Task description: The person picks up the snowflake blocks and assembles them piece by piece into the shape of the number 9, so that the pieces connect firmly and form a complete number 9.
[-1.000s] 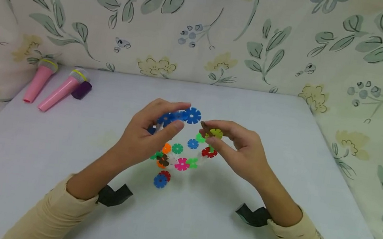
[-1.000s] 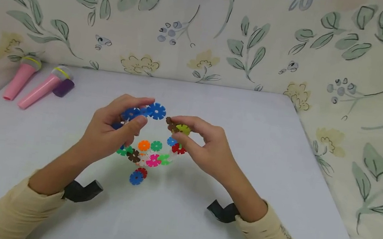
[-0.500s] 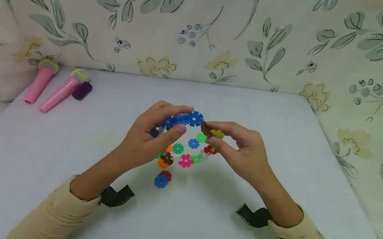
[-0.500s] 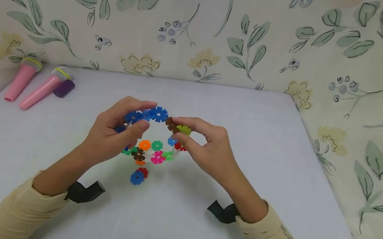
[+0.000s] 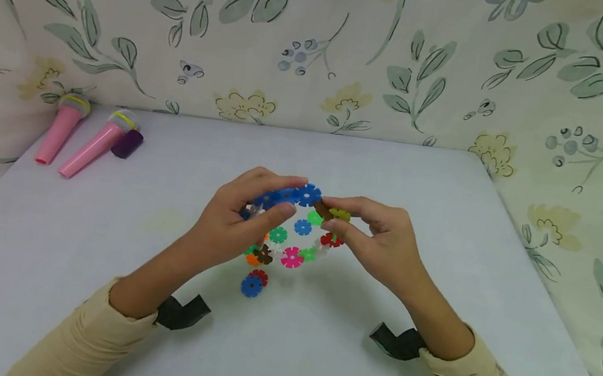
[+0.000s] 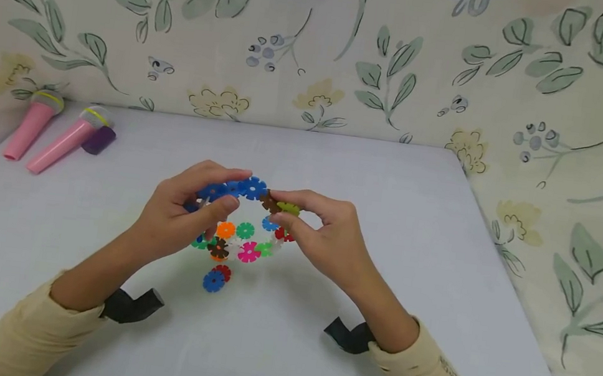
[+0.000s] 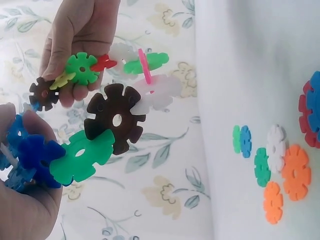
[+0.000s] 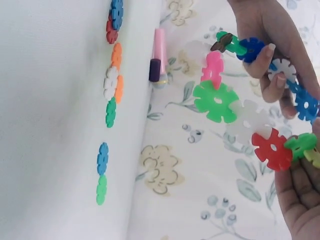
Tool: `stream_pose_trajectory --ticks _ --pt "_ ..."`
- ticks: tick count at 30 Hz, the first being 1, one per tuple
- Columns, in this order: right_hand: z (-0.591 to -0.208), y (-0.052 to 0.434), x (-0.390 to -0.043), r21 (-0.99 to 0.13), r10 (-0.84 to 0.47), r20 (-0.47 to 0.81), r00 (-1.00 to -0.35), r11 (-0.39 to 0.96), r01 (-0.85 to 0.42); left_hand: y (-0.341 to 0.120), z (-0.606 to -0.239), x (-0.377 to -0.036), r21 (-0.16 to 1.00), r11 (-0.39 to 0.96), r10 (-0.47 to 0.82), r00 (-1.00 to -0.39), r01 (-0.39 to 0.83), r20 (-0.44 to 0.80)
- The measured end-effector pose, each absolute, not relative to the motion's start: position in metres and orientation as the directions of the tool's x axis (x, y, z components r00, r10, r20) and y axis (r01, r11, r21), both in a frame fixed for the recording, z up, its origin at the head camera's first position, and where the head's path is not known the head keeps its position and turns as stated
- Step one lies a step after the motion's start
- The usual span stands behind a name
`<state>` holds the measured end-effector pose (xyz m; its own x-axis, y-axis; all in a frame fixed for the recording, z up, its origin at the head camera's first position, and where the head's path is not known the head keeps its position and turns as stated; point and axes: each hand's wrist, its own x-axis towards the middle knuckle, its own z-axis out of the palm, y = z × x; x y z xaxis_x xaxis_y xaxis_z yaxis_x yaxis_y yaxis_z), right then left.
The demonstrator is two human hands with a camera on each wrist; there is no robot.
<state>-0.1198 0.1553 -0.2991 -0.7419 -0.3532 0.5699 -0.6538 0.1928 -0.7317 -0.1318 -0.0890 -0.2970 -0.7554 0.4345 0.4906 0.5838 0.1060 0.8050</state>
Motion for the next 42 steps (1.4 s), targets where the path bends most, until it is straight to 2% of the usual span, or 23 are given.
stream_pose_trajectory --ticks 5,10,14,19,22,27,31,34,37,39,42 --pt "-0.300 0.154 -0.122 -0.709 -0.363 0.587 -0.724 0.201 -0.676 -0.088 -0.300 -0.133 0.817 0.046 0.458 -0.739 0.575 0.494" --pt "-0.298 0.152 -0.119 -0.689 -0.398 0.550 -0.734 0.280 -0.668 -0.094 -0.296 -0.138 0.778 0.124 0.478 -0.724 0.616 0.497" --pt "-0.298 0.153 -0.119 -0.654 -0.469 0.472 -0.746 0.382 -0.653 -0.103 -0.290 -0.142 0.766 0.249 0.457 -0.769 0.593 0.446" --pt "-0.306 0.159 -0.137 -0.669 -0.536 0.430 -0.726 0.351 -0.655 -0.114 -0.281 -0.145 0.782 0.337 0.425 -0.826 0.524 0.370" --pt "-0.317 0.159 -0.154 -0.670 -0.536 0.391 -0.748 0.392 -0.631 -0.120 -0.278 -0.146 0.785 0.361 0.434 -0.835 0.504 0.337" --pt "-0.337 0.147 -0.180 -0.580 -0.564 0.163 -0.810 0.609 -0.541 -0.127 -0.275 -0.149 0.769 0.377 0.503 -0.811 0.517 0.298" --pt "-0.350 0.128 -0.198 -0.464 -0.562 -0.081 -0.823 0.752 -0.467 -0.131 -0.274 -0.150 0.755 0.363 0.553 -0.778 0.546 0.297" --pt "-0.355 0.118 -0.206 -0.410 -0.517 -0.215 -0.829 0.818 -0.404 -0.132 -0.275 -0.151 0.769 0.331 0.576 -0.762 0.547 0.295" --pt "-0.355 0.114 -0.207 -0.385 -0.478 -0.294 -0.828 0.852 -0.355 -0.131 -0.276 -0.151 0.788 0.303 0.591 -0.754 0.536 0.287" --pt "-0.352 0.116 -0.204 -0.403 -0.480 -0.304 -0.823 0.847 -0.346 -0.130 -0.276 -0.150 0.790 0.301 0.589 -0.755 0.534 0.286" --pt "-0.344 0.126 -0.198 -0.523 -0.512 -0.277 -0.813 0.790 -0.320 -0.127 -0.277 -0.150 0.778 0.318 0.574 -0.763 0.542 0.296"
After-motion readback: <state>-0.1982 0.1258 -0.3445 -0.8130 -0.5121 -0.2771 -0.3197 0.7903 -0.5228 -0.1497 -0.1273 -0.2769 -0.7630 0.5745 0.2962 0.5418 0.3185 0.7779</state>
